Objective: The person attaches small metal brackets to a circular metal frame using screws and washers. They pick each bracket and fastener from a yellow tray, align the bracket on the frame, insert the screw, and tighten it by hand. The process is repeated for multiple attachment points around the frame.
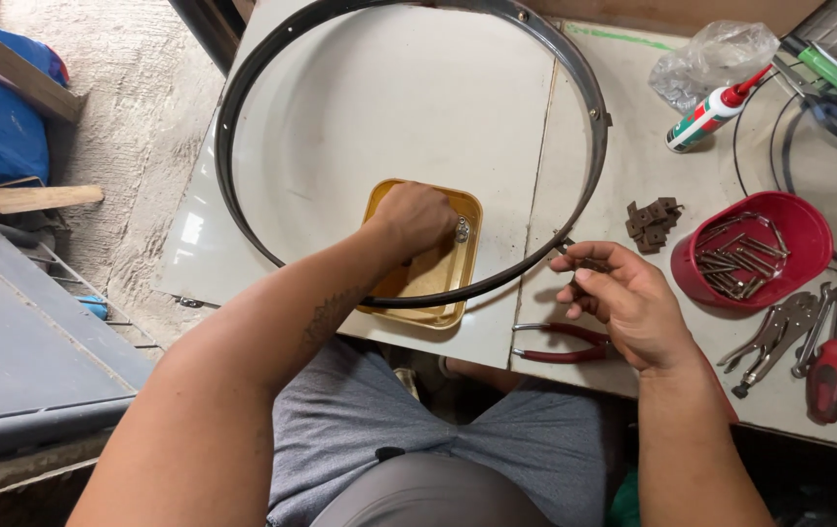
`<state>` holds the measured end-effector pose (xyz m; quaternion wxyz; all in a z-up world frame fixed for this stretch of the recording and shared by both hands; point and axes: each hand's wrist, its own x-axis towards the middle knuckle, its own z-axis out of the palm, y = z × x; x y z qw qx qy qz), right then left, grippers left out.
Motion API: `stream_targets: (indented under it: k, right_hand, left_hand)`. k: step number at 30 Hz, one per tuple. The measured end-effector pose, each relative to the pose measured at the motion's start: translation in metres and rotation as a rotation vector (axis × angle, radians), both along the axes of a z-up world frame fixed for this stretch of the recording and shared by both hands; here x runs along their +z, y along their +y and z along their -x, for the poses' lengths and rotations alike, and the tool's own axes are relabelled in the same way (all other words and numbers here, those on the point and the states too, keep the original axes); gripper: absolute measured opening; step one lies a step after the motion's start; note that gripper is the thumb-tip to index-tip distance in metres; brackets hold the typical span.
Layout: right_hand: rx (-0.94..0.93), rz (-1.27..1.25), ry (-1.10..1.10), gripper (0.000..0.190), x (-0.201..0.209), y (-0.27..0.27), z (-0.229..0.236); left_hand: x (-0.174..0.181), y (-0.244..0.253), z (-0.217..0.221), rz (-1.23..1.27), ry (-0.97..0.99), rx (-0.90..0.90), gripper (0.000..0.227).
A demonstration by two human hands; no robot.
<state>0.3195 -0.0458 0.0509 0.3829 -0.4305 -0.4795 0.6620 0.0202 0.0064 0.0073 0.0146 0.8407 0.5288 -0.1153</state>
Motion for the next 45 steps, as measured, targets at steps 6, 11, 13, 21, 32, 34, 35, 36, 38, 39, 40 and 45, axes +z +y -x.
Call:
stream_targets:
  k: [6, 11, 13, 21, 32, 34, 35, 36, 38, 39, 40, 45]
  right_hand:
    - [0.008, -0.136, -0.117, 0.015, -0.032, 0.022, 0.017]
    - [0.037, -0.227, -0.364, 0.019, 0.012, 0.037, 0.069]
    - [0.054, -0.245, -0.418, 0.019, 0.018, 0.043, 0.086]
    - [0.157, -0.053, -0.151, 0.018, -0.001, 0.047, 0.122]
    - [0.123, 0.092, 0.029, 0.015, -0.007, 0.054, 0.128]
    - [0.106, 0.088, 0.037, 0.015, -0.006, 0.055, 0.128]
    - [0.097, 0.078, 0.021, 0.015, -0.004, 0.054, 0.129]
    - [0.088, 0.068, 0.005, 0.015, -0.002, 0.054, 0.13]
    - [0.088, 0.029, -0.063, 0.015, -0.006, 0.059, 0.132]
    - [0.083, -0.006, -0.133, 0.015, -0.009, 0.059, 0.131]
    - [0.081, -0.005, -0.135, 0.015, -0.009, 0.062, 0.131]
    - [0.129, -0.293, -0.632, 0.022, -0.014, 0.066, 0.134]
  left_hand:
    - [-0.04, 0.021, 0.009, 0.034, -0.07, 0.026, 0.024]
    - [0.006, -0.013, 0.017, -0.213, -0.385, -0.035, 0.021]
    - [0.028, -0.033, 0.015, -0.303, -0.516, -0.059, 0.023]
    - [0.043, -0.066, 0.015, -0.606, -0.767, 0.028, 0.008]
    - [0.066, -0.064, 0.026, -0.329, -1.023, 0.125, 0.016]
    - [0.077, -0.066, 0.031, -0.231, -1.049, 0.167, 0.017]
    - [0.081, -0.067, 0.032, -0.162, -1.05, 0.237, 0.018]
    - [0.085, -0.068, 0.034, -0.093, -1.049, 0.307, 0.019]
    - [0.058, -0.042, 0.044, -0.068, -0.824, 0.34, 0.018]
    - [0.044, -0.031, 0.047, -0.036, -0.602, 0.367, 0.019]
    - [0.031, -0.026, 0.044, -0.034, -0.604, 0.365, 0.019]
    - [-0.035, -0.008, 0.031, 0.075, -0.114, 0.252, 0.021]
